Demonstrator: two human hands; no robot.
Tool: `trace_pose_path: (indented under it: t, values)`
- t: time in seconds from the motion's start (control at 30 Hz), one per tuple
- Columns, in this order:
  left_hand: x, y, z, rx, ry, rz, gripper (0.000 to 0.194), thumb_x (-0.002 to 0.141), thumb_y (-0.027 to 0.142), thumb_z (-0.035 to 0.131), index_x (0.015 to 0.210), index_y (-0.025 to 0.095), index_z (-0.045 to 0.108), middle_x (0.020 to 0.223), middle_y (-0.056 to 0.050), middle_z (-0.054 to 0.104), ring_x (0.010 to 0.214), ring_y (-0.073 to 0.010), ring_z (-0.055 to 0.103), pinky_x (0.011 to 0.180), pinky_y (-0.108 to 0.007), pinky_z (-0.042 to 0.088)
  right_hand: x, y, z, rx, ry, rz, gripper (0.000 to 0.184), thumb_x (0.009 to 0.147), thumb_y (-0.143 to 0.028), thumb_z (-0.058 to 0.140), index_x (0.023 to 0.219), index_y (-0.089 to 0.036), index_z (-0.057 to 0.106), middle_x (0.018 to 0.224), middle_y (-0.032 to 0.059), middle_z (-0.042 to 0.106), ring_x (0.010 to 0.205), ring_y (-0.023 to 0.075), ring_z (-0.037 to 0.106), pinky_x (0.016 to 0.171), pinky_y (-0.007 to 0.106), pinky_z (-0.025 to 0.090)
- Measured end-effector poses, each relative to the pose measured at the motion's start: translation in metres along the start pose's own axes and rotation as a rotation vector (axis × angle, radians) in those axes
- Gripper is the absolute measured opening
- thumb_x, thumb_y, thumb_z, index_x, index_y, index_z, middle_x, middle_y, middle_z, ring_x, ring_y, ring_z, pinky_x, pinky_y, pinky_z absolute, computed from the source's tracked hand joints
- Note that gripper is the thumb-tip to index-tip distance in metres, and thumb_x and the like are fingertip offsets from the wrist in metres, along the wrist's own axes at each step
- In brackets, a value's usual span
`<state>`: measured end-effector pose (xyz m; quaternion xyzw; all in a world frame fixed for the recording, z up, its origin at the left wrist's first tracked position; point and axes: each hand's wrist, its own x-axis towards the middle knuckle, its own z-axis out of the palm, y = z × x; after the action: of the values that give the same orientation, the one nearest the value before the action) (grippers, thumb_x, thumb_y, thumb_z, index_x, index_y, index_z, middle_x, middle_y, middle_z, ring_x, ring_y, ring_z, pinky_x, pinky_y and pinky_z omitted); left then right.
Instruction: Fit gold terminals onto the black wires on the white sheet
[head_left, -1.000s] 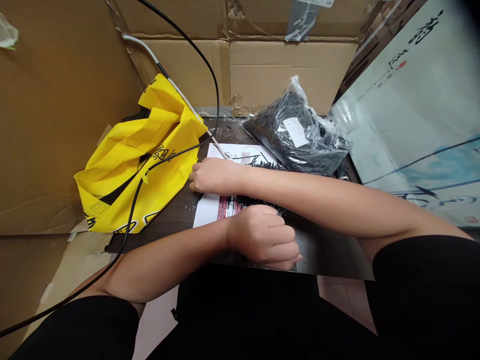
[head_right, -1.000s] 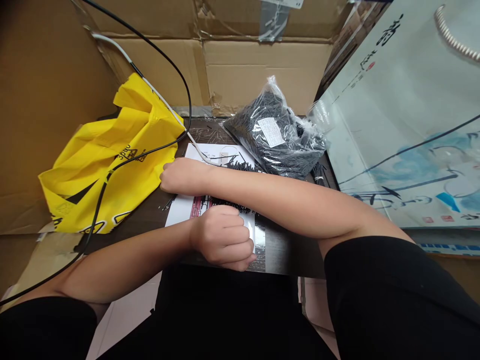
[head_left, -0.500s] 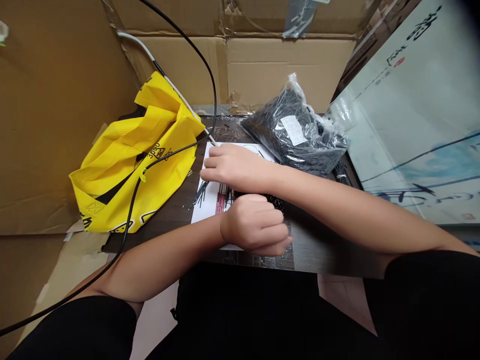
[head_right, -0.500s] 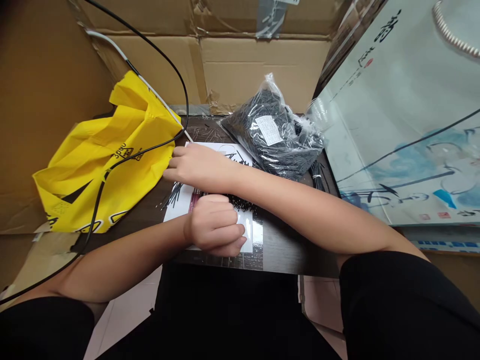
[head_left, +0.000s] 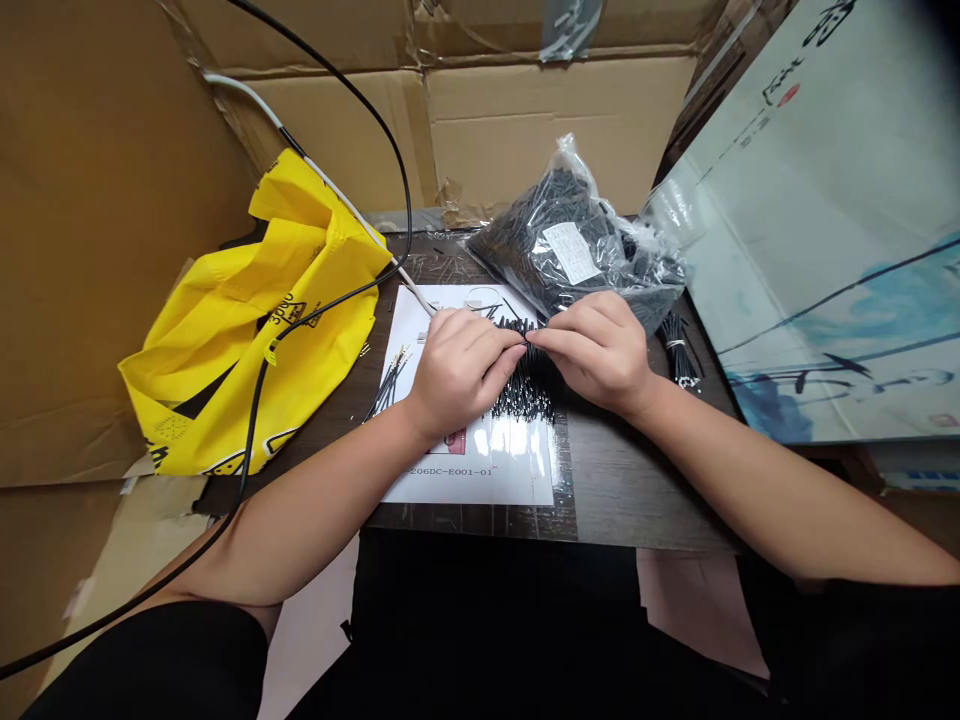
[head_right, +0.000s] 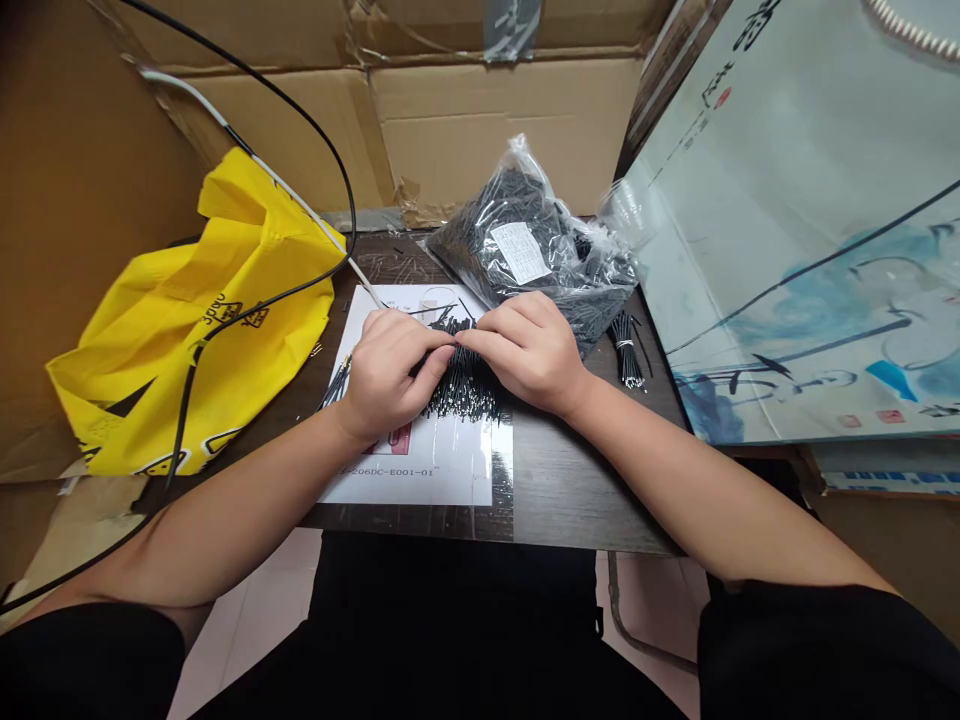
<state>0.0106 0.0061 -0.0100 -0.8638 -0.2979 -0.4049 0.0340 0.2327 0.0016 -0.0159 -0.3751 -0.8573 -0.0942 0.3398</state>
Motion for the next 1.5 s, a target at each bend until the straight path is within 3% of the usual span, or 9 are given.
trace_pose_path:
  t: [0.1,0.2,0.3,0.43,0.53,0.67,0.87,1.13,1.5]
  values:
    - [0.0,-0.001,0.001,-0.078,-0.005,-0.019,0.012,0.09,0.023,0.061,0.098,0.019,0.069,0.085,-0.001,0.073,0.081,-0.014,0.056,0.081,-0.031,0.047,-0.006,0.005,-0.005,-0.019,-0.073,0.128,0.038,0.097,-0.054,0.042,0.115,-0.033,0.067,0.104,0.0052,0.068,0.1,0.022,0.057,0.094,0.042,0.042]
    - [0.0,0.0,0.0,-0.145,0.0,-0.099,0.015,0.089,0.022,0.061,0.102,0.019,0.07,0.086,-0.002,0.074,0.083,-0.0142,0.058,0.079,-0.03,0.052,-0.006,0.019,-0.009,-0.058,0.14,0.318,0.055,0.099,-0.057,0.024,0.117,-0.023,0.063,0.113,0.0112,0.065,0.11,0.0248,0.057,0.101,0.045,0.04]
    - [0.0,0.001,0.0,-0.2,-0.012,-0.135,0.02,0.09,0.019,0.059,0.108,0.019,0.068,0.081,-0.001,0.072,0.085,-0.0141,0.061,0.082,-0.031,0.053,-0.003,0.039,-0.006,-0.095,0.213,0.551,0.047,0.101,-0.047,0.025,0.111,-0.019,0.062,0.111,0.0119,0.065,0.109,0.0242,0.057,0.1,0.044,0.04]
    - [-0.003,0.003,0.002,-0.331,0.007,-0.276,0.023,0.095,0.022,0.052,0.115,0.02,0.061,0.082,0.0,0.071,0.081,-0.0116,0.067,0.085,-0.032,0.054,-0.002,0.056,0.006,-0.101,0.067,0.72,0.037,0.098,-0.046,0.037,0.107,-0.02,0.062,0.109,0.0094,0.068,0.102,0.0248,0.06,0.096,0.044,0.039]
    - [-0.005,0.002,0.006,-0.426,0.061,-0.429,0.021,0.098,0.028,0.047,0.115,0.019,0.054,0.082,0.0,0.069,0.076,-0.0098,0.071,0.084,-0.031,0.054,-0.002,0.057,0.01,-0.127,-0.017,0.723,0.036,0.097,-0.047,0.04,0.1,-0.02,0.063,0.105,0.0095,0.069,0.099,0.0255,0.06,0.098,0.047,0.037]
    - [-0.005,-0.002,0.009,-0.493,0.129,-0.513,0.018,0.099,0.035,0.044,0.108,0.02,0.05,0.08,0.002,0.066,0.075,-0.0091,0.071,0.081,-0.03,0.054,-0.001,0.053,0.009,-0.187,-0.045,0.739,0.04,0.096,-0.051,0.038,0.087,-0.019,0.062,0.096,0.0118,0.067,0.096,0.0267,0.058,0.094,0.048,0.038]
    - [-0.006,-0.003,0.01,-0.606,0.127,-0.536,0.019,0.1,0.039,0.042,0.103,0.021,0.047,0.075,0.003,0.066,0.071,-0.0087,0.072,0.066,-0.025,0.054,0.001,0.052,0.008,-0.2,-0.083,0.744,0.042,0.096,-0.05,0.038,0.083,-0.019,0.063,0.094,0.0132,0.068,0.095,0.0278,0.058,0.094,0.05,0.039]
    - [-0.004,0.002,0.006,-0.564,0.101,-0.592,0.023,0.1,0.035,0.04,0.117,0.02,0.047,0.064,0.005,0.064,0.063,-0.0085,0.068,0.067,-0.026,0.057,0.001,0.05,0.007,-0.236,-0.105,0.726,0.048,0.096,-0.05,0.036,0.09,-0.015,0.069,0.093,0.0146,0.069,0.105,0.0319,0.056,0.098,0.057,0.036]
    - [-0.003,-0.002,0.006,-0.631,0.082,-0.627,0.023,0.099,0.044,0.043,0.098,0.021,0.05,0.058,0.006,0.062,0.055,-0.007,0.064,0.06,-0.022,0.054,-0.001,0.048,0.006,-0.243,-0.099,0.658,0.051,0.097,-0.048,0.034,0.079,-0.015,0.068,0.093,0.0158,0.069,0.105,0.0327,0.054,0.096,0.058,0.036]
